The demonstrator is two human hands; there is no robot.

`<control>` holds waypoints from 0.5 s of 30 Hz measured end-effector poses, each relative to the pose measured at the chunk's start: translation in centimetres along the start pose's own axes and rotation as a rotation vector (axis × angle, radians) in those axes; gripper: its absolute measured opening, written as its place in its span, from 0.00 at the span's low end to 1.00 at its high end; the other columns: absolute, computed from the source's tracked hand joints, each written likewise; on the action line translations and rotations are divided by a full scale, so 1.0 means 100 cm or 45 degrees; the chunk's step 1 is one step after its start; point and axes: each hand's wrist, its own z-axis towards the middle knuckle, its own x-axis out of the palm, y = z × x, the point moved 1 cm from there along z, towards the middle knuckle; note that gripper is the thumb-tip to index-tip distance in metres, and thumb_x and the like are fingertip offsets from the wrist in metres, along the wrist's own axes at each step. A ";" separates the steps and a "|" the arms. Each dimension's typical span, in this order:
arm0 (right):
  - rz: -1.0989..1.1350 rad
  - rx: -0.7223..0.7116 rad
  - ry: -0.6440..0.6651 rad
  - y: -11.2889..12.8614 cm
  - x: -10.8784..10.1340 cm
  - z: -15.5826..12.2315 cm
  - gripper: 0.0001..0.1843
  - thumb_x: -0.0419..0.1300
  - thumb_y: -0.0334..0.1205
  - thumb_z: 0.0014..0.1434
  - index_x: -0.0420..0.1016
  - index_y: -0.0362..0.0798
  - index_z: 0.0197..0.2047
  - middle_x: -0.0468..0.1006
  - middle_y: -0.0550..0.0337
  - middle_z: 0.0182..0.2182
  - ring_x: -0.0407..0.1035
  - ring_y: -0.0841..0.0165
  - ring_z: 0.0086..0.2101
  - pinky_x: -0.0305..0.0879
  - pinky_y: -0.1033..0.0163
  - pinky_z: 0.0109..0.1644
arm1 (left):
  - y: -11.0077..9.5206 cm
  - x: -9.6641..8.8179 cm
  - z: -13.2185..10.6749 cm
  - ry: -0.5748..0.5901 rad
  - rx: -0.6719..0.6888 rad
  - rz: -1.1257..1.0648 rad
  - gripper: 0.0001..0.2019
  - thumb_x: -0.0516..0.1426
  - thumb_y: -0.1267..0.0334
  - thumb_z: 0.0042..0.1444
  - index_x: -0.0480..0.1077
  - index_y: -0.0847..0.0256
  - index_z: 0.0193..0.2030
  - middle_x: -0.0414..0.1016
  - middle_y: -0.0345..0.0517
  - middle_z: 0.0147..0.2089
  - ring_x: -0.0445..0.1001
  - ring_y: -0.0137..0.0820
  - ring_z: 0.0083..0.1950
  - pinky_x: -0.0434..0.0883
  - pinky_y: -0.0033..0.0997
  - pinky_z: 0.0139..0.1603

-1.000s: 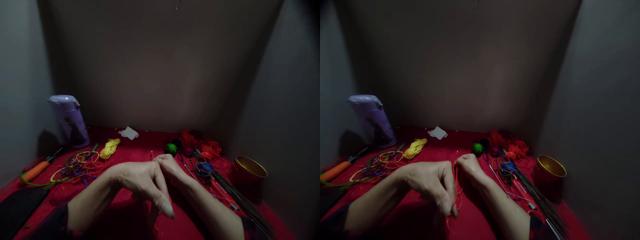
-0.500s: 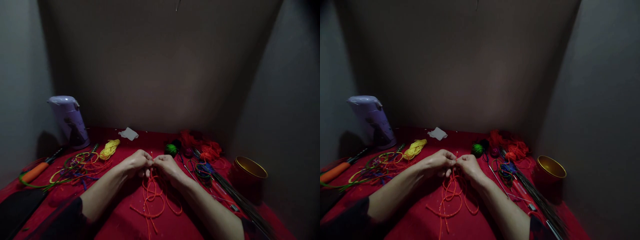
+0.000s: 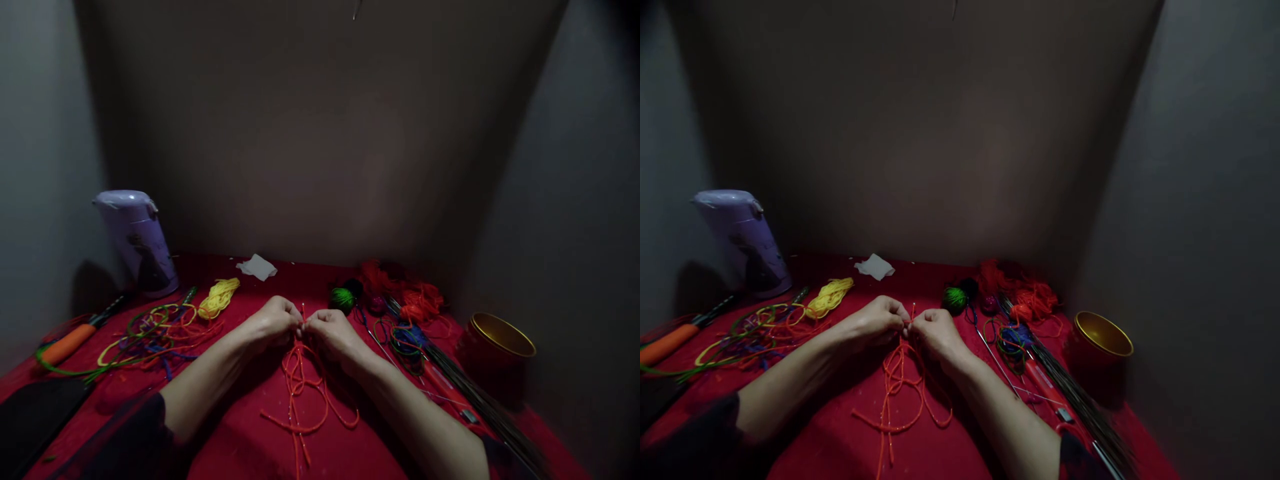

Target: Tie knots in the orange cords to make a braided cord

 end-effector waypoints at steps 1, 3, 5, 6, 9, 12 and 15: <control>-0.004 -0.004 0.002 0.000 0.000 0.000 0.07 0.54 0.36 0.47 0.62 0.46 0.21 0.54 0.72 0.10 0.44 0.80 0.10 0.37 0.71 0.13 | 0.000 0.001 0.000 -0.004 0.009 -0.028 0.06 0.49 0.74 0.38 0.66 0.65 0.21 0.61 0.36 0.12 0.51 0.20 0.09 0.45 0.22 0.11; -0.005 -0.019 0.008 0.001 0.000 -0.001 0.08 0.55 0.38 0.48 0.63 0.46 0.21 0.54 0.72 0.10 0.44 0.80 0.11 0.37 0.71 0.13 | 0.001 0.002 0.001 -0.017 0.030 -0.083 0.05 0.49 0.73 0.40 0.64 0.64 0.21 0.65 0.39 0.15 0.55 0.21 0.10 0.47 0.22 0.11; 0.005 -0.031 0.011 0.001 0.001 -0.001 0.09 0.55 0.39 0.48 0.61 0.46 0.21 0.54 0.73 0.10 0.44 0.80 0.11 0.37 0.71 0.13 | 0.000 0.003 0.001 -0.041 0.049 -0.102 0.05 0.48 0.72 0.41 0.63 0.63 0.21 0.64 0.39 0.15 0.56 0.22 0.11 0.47 0.22 0.12; 0.013 -0.032 0.008 0.001 0.001 -0.001 0.09 0.55 0.39 0.48 0.60 0.47 0.21 0.53 0.73 0.09 0.43 0.80 0.11 0.37 0.71 0.13 | 0.000 0.003 0.001 -0.053 0.050 -0.101 0.06 0.47 0.72 0.41 0.62 0.63 0.21 0.61 0.37 0.14 0.54 0.21 0.11 0.46 0.22 0.12; 0.027 -0.034 0.003 -0.001 0.001 -0.001 0.09 0.55 0.37 0.48 0.58 0.48 0.20 0.52 0.74 0.09 0.43 0.80 0.11 0.36 0.71 0.13 | -0.001 0.003 0.001 -0.048 0.048 -0.042 0.06 0.47 0.71 0.42 0.62 0.62 0.20 0.53 0.32 0.10 0.47 0.20 0.10 0.43 0.23 0.13; 0.006 -0.054 -0.007 -0.002 0.000 -0.002 0.10 0.55 0.39 0.49 0.58 0.48 0.20 0.53 0.73 0.10 0.43 0.79 0.11 0.37 0.71 0.13 | -0.002 0.002 0.001 -0.061 0.103 0.057 0.06 0.52 0.68 0.43 0.62 0.63 0.18 0.53 0.32 0.11 0.48 0.19 0.13 0.45 0.23 0.15; -0.033 -0.076 -0.029 -0.003 0.001 -0.001 0.10 0.55 0.40 0.49 0.59 0.48 0.21 0.54 0.73 0.11 0.44 0.79 0.12 0.38 0.71 0.14 | -0.002 0.000 0.003 -0.131 0.114 0.091 0.05 0.55 0.67 0.41 0.66 0.65 0.20 0.59 0.34 0.14 0.52 0.20 0.15 0.48 0.23 0.17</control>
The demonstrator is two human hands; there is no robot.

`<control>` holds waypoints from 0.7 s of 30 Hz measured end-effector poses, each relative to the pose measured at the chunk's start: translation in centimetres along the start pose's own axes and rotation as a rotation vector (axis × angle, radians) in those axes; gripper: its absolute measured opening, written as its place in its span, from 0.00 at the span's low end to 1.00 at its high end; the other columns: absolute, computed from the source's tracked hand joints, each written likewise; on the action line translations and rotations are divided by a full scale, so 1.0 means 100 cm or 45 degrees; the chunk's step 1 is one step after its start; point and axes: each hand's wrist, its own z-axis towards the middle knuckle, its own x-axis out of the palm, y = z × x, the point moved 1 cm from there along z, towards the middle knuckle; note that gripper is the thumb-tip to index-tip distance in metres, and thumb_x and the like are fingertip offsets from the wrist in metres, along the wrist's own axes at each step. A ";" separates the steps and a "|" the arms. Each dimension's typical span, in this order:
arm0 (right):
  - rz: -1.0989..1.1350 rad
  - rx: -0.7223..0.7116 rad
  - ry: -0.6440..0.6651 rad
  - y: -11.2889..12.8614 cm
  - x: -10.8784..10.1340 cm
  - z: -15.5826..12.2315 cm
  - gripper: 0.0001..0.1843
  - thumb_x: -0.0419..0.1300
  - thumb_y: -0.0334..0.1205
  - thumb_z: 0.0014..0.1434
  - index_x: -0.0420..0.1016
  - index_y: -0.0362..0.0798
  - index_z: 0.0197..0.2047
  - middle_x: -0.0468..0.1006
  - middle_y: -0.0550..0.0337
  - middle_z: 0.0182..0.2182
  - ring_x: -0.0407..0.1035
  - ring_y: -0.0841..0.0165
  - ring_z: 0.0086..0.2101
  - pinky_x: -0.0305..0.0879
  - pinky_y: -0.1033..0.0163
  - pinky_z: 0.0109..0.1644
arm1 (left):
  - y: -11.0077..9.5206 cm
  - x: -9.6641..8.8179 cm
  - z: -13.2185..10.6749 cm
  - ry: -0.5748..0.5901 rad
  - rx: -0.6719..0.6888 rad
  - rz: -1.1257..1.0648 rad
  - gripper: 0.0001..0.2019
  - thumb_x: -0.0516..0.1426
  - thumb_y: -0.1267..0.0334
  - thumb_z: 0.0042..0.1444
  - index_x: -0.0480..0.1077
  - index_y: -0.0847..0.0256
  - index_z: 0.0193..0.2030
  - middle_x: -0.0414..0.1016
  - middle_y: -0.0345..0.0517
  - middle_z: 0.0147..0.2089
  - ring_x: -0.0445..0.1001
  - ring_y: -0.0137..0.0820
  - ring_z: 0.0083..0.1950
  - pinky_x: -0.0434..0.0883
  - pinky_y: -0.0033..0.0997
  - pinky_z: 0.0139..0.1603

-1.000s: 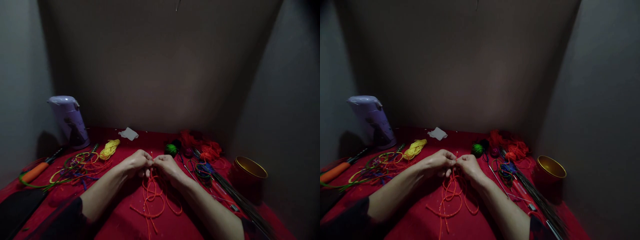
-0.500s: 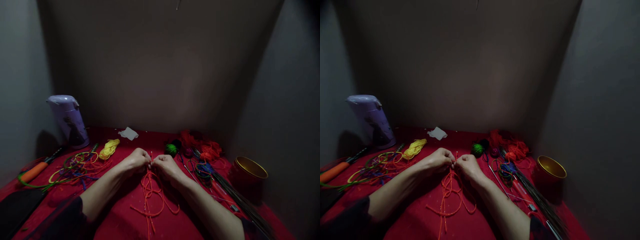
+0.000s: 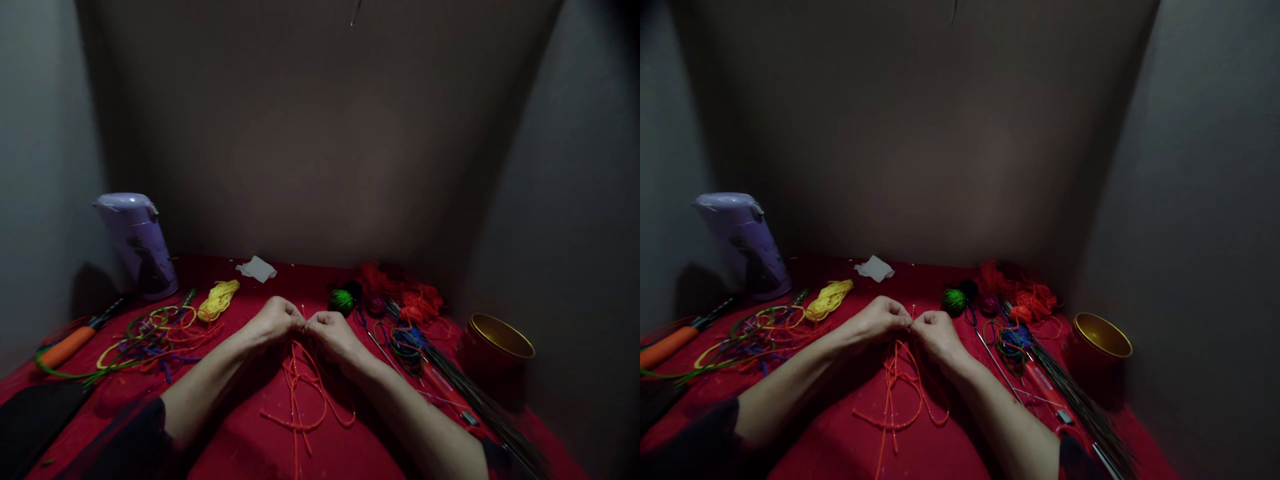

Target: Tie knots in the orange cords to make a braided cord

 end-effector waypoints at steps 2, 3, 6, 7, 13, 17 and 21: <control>-0.027 -0.014 -0.044 -0.002 0.001 0.001 0.08 0.53 0.37 0.48 0.59 0.47 0.20 0.54 0.73 0.11 0.45 0.79 0.12 0.39 0.71 0.15 | 0.000 -0.001 0.001 -0.046 -0.017 0.011 0.04 0.55 0.68 0.40 0.67 0.66 0.20 0.62 0.36 0.15 0.55 0.20 0.16 0.51 0.23 0.18; -0.039 -0.025 -0.078 -0.003 0.001 0.002 0.07 0.52 0.36 0.48 0.60 0.47 0.20 0.54 0.72 0.11 0.46 0.79 0.12 0.40 0.71 0.15 | 0.000 -0.001 0.001 -0.058 -0.022 0.017 0.04 0.55 0.69 0.40 0.67 0.66 0.20 0.62 0.36 0.15 0.55 0.20 0.16 0.51 0.23 0.18; -0.060 -0.095 -0.212 -0.009 0.002 0.006 0.06 0.52 0.34 0.46 0.61 0.46 0.19 0.56 0.71 0.11 0.48 0.79 0.13 0.44 0.71 0.17 | -0.002 0.000 -0.001 -0.058 -0.042 0.019 0.04 0.55 0.68 0.41 0.66 0.66 0.19 0.60 0.35 0.13 0.55 0.20 0.15 0.51 0.23 0.17; -0.053 -0.138 -0.260 -0.011 0.003 0.007 0.06 0.53 0.34 0.46 0.61 0.46 0.19 0.57 0.70 0.12 0.50 0.78 0.13 0.45 0.71 0.18 | -0.003 0.000 -0.003 -0.046 -0.050 0.012 0.05 0.55 0.68 0.41 0.66 0.66 0.19 0.59 0.34 0.12 0.54 0.20 0.14 0.50 0.23 0.16; -0.121 -0.476 -0.406 -0.014 0.010 -0.002 0.13 0.55 0.40 0.49 0.63 0.45 0.17 0.62 0.66 0.14 0.55 0.76 0.18 0.50 0.70 0.22 | -0.007 -0.001 -0.007 -0.006 -0.102 -0.068 0.04 0.55 0.69 0.42 0.65 0.65 0.20 0.58 0.33 0.11 0.51 0.19 0.12 0.46 0.23 0.14; -0.432 -0.697 -0.308 -0.009 0.015 -0.019 0.14 0.55 0.39 0.53 0.67 0.44 0.19 0.66 0.65 0.15 0.57 0.76 0.18 0.50 0.70 0.23 | -0.006 0.001 -0.006 0.000 -0.148 -0.180 0.03 0.52 0.72 0.42 0.65 0.65 0.21 0.54 0.32 0.09 0.48 0.19 0.10 0.44 0.22 0.13; -0.759 -0.948 -0.269 -0.008 0.017 -0.028 0.12 0.55 0.36 0.53 0.68 0.45 0.20 0.69 0.64 0.16 0.59 0.76 0.18 0.49 0.69 0.24 | -0.005 0.003 -0.008 0.061 -0.172 -0.314 0.06 0.53 0.71 0.44 0.62 0.63 0.19 0.53 0.32 0.09 0.46 0.18 0.10 0.40 0.23 0.14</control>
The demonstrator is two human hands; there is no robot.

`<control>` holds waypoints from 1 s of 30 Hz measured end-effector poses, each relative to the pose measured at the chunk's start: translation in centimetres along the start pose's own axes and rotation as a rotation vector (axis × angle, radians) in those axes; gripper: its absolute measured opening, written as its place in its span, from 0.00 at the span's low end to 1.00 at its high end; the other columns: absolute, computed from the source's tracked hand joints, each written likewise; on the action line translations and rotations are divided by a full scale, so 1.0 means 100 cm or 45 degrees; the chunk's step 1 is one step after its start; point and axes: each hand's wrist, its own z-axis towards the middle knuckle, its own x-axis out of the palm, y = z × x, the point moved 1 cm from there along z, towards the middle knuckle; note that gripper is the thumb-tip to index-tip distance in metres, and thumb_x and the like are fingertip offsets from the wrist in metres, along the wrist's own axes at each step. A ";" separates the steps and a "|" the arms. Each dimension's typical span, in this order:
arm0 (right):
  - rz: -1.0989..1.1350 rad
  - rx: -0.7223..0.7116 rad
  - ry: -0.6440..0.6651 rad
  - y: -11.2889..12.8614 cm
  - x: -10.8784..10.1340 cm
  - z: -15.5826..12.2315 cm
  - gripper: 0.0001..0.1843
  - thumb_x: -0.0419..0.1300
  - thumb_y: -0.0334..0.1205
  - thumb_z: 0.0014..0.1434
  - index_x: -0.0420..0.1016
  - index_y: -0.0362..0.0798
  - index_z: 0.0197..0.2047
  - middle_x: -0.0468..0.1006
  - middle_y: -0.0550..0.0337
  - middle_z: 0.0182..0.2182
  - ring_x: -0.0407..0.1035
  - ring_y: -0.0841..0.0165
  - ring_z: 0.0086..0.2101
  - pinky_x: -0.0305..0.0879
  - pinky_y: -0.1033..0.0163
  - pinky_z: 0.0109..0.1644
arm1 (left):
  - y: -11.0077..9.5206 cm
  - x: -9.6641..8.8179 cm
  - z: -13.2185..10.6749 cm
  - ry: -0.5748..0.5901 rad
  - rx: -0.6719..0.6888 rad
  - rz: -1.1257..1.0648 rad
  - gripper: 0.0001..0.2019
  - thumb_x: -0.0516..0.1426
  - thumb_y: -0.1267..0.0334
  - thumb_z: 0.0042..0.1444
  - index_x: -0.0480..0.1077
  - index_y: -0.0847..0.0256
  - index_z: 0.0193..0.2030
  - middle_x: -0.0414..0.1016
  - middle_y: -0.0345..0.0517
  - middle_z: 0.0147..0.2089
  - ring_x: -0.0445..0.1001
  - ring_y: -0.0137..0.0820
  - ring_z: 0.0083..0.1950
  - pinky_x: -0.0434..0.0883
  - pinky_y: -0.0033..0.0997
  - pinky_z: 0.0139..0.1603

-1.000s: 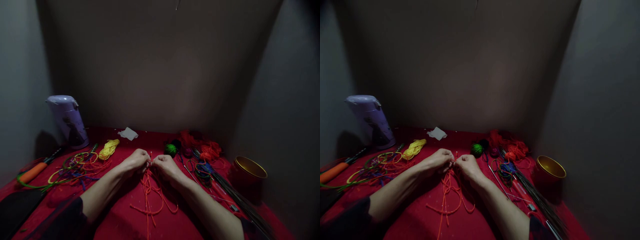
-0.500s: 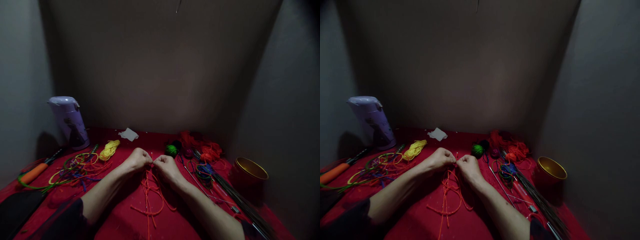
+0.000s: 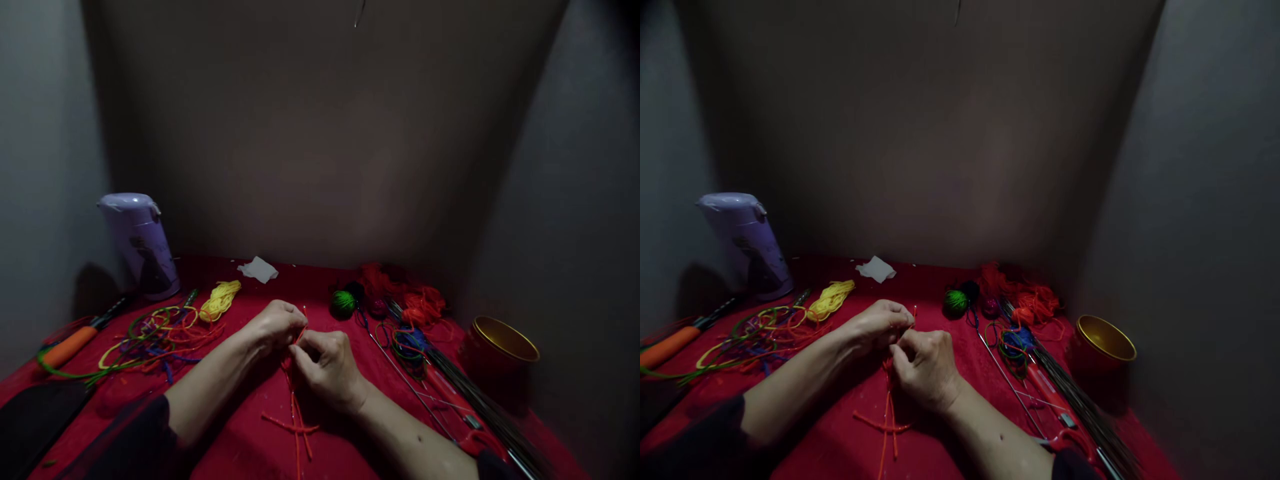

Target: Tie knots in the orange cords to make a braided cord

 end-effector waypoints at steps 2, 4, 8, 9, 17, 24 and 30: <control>-0.116 -0.136 0.007 0.000 0.000 -0.001 0.10 0.55 0.35 0.53 0.69 0.45 0.21 0.71 0.63 0.16 0.60 0.76 0.18 0.48 0.69 0.25 | 0.000 0.000 -0.001 0.070 -0.025 -0.044 0.08 0.53 0.71 0.45 0.61 0.63 0.17 0.52 0.33 0.09 0.45 0.18 0.11 0.40 0.23 0.14; -0.209 -0.267 0.002 0.001 -0.001 -0.002 0.10 0.55 0.36 0.54 0.68 0.45 0.21 0.72 0.62 0.16 0.62 0.75 0.18 0.48 0.68 0.25 | 0.000 0.001 -0.002 0.115 -0.045 -0.057 0.10 0.52 0.71 0.47 0.61 0.63 0.16 0.50 0.33 0.09 0.44 0.18 0.11 0.40 0.23 0.14; -0.300 -0.512 0.058 0.010 -0.004 -0.006 0.13 0.54 0.38 0.56 0.67 0.46 0.21 0.71 0.61 0.16 0.62 0.73 0.18 0.47 0.66 0.24 | 0.000 0.000 -0.001 0.104 -0.042 -0.070 0.11 0.52 0.72 0.47 0.61 0.63 0.16 0.55 0.35 0.11 0.44 0.16 0.11 0.40 0.22 0.14; -0.305 -0.562 0.103 0.014 -0.005 -0.008 0.13 0.54 0.39 0.57 0.67 0.47 0.21 0.71 0.61 0.15 0.62 0.73 0.17 0.47 0.65 0.23 | 0.000 0.000 -0.001 0.097 -0.041 -0.075 0.10 0.52 0.72 0.47 0.61 0.64 0.17 0.56 0.36 0.11 0.44 0.16 0.11 0.40 0.22 0.14; -0.039 -0.694 0.144 0.034 -0.006 -0.016 0.20 0.53 0.50 0.58 0.70 0.48 0.20 0.70 0.60 0.20 0.59 0.73 0.19 0.52 0.64 0.24 | 0.003 -0.002 0.003 0.072 -0.059 -0.087 0.06 0.56 0.68 0.45 0.64 0.66 0.21 0.62 0.37 0.13 0.46 0.16 0.10 0.38 0.22 0.14; 0.291 0.564 -0.395 -0.007 -0.004 0.006 0.19 0.44 0.44 0.61 0.67 0.47 0.24 0.70 0.59 0.21 0.62 0.70 0.23 0.56 0.66 0.27 | 0.005 -0.003 0.004 0.099 -0.021 -0.083 0.02 0.56 0.69 0.41 0.66 0.66 0.23 0.69 0.41 0.18 0.49 0.16 0.11 0.39 0.23 0.14; 0.366 0.715 -0.249 -0.021 0.003 0.009 0.18 0.49 0.45 0.57 0.68 0.45 0.20 0.68 0.60 0.16 0.59 0.72 0.19 0.51 0.68 0.22 | 0.005 -0.003 0.004 0.105 0.034 -0.100 0.05 0.56 0.72 0.38 0.67 0.66 0.26 0.72 0.43 0.20 0.50 0.17 0.11 0.41 0.23 0.13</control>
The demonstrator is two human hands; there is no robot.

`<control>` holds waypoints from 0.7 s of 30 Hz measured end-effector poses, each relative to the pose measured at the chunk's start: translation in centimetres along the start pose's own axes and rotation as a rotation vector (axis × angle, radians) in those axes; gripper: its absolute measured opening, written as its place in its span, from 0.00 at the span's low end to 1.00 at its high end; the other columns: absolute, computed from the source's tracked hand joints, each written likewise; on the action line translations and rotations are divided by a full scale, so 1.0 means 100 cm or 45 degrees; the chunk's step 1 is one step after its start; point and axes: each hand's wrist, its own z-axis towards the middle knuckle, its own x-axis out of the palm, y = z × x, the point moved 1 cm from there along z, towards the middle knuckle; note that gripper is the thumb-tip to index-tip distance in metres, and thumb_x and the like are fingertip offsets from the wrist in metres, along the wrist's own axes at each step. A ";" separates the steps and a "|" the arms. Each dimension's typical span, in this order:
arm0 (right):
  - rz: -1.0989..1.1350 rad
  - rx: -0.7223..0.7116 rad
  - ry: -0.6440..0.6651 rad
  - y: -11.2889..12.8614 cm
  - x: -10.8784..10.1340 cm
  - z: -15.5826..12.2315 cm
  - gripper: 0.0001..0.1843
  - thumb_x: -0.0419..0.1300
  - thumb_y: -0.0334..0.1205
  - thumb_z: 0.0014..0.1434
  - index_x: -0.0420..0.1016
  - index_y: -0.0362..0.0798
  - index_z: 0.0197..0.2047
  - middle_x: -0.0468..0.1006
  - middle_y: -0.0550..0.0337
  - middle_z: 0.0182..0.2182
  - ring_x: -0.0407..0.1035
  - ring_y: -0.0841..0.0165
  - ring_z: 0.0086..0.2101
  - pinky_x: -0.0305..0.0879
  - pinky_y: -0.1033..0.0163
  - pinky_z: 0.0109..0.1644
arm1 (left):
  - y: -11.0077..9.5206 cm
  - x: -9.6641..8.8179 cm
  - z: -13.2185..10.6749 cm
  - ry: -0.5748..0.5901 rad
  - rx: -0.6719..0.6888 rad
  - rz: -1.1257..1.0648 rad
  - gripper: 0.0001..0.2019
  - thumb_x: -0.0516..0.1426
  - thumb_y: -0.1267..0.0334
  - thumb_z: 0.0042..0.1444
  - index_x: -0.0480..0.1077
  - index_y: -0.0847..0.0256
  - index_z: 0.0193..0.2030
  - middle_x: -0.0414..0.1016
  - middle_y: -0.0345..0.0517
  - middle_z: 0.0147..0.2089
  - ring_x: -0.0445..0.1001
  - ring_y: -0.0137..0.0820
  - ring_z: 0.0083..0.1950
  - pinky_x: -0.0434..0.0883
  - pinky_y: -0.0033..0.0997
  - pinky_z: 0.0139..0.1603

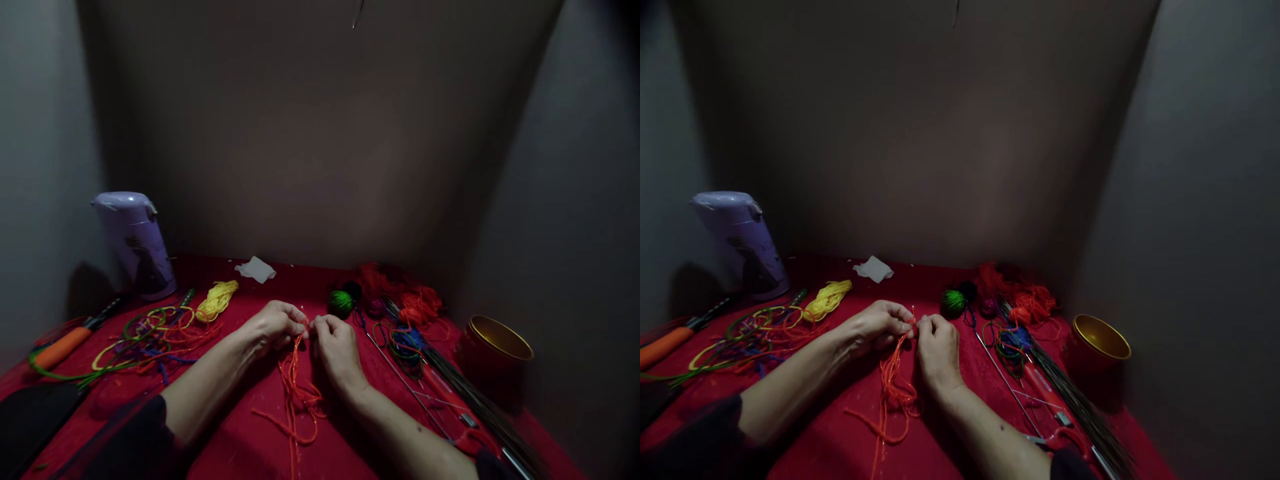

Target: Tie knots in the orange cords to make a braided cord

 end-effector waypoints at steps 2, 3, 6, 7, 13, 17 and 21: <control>0.004 0.000 0.046 0.003 0.000 -0.002 0.18 0.51 0.45 0.55 0.70 0.44 0.21 0.68 0.61 0.16 0.59 0.72 0.19 0.51 0.69 0.21 | 0.001 0.000 0.001 -0.025 0.026 0.026 0.06 0.56 0.72 0.37 0.66 0.66 0.26 0.69 0.40 0.18 0.51 0.17 0.11 0.43 0.22 0.13; 0.002 0.002 0.067 0.005 0.001 -0.002 0.17 0.52 0.45 0.54 0.71 0.44 0.21 0.69 0.60 0.16 0.59 0.72 0.19 0.51 0.69 0.21 | 0.002 -0.001 0.001 -0.040 0.032 0.036 0.06 0.55 0.72 0.36 0.66 0.65 0.26 0.67 0.38 0.16 0.51 0.18 0.11 0.44 0.22 0.13; 0.001 0.015 0.093 0.007 0.002 -0.003 0.14 0.54 0.42 0.51 0.73 0.43 0.22 0.69 0.60 0.17 0.59 0.72 0.19 0.51 0.69 0.21 | 0.004 -0.002 0.003 -0.063 0.034 0.046 0.08 0.56 0.72 0.35 0.65 0.64 0.27 0.63 0.34 0.13 0.51 0.18 0.11 0.44 0.21 0.13; 0.009 0.017 0.089 0.007 0.002 -0.002 0.13 0.53 0.41 0.50 0.72 0.43 0.21 0.69 0.61 0.17 0.59 0.73 0.19 0.52 0.70 0.20 | 0.005 -0.003 0.004 -0.060 0.036 0.049 0.08 0.56 0.72 0.35 0.65 0.64 0.28 0.64 0.34 0.13 0.51 0.18 0.11 0.44 0.21 0.13; 0.056 0.029 0.029 -0.002 0.003 0.001 0.09 0.52 0.37 0.47 0.68 0.45 0.20 0.67 0.64 0.14 0.57 0.74 0.17 0.53 0.69 0.21 | 0.005 -0.003 0.003 -0.048 0.062 0.076 0.10 0.57 0.71 0.35 0.65 0.64 0.29 0.68 0.38 0.16 0.52 0.19 0.11 0.44 0.21 0.13; 0.071 0.025 -0.013 -0.003 0.002 0.003 0.09 0.51 0.36 0.47 0.68 0.45 0.19 0.67 0.64 0.14 0.58 0.73 0.17 0.53 0.69 0.21 | 0.004 -0.003 0.003 -0.055 0.033 0.078 0.11 0.57 0.72 0.35 0.65 0.65 0.31 0.70 0.40 0.17 0.52 0.19 0.11 0.45 0.21 0.13; 0.053 0.030 0.065 0.000 0.001 0.003 0.17 0.51 0.43 0.52 0.69 0.44 0.18 0.67 0.62 0.14 0.59 0.73 0.17 0.52 0.68 0.21 | 0.005 -0.003 0.003 -0.029 0.055 0.088 0.11 0.56 0.73 0.36 0.66 0.64 0.31 0.68 0.38 0.16 0.52 0.19 0.11 0.45 0.21 0.14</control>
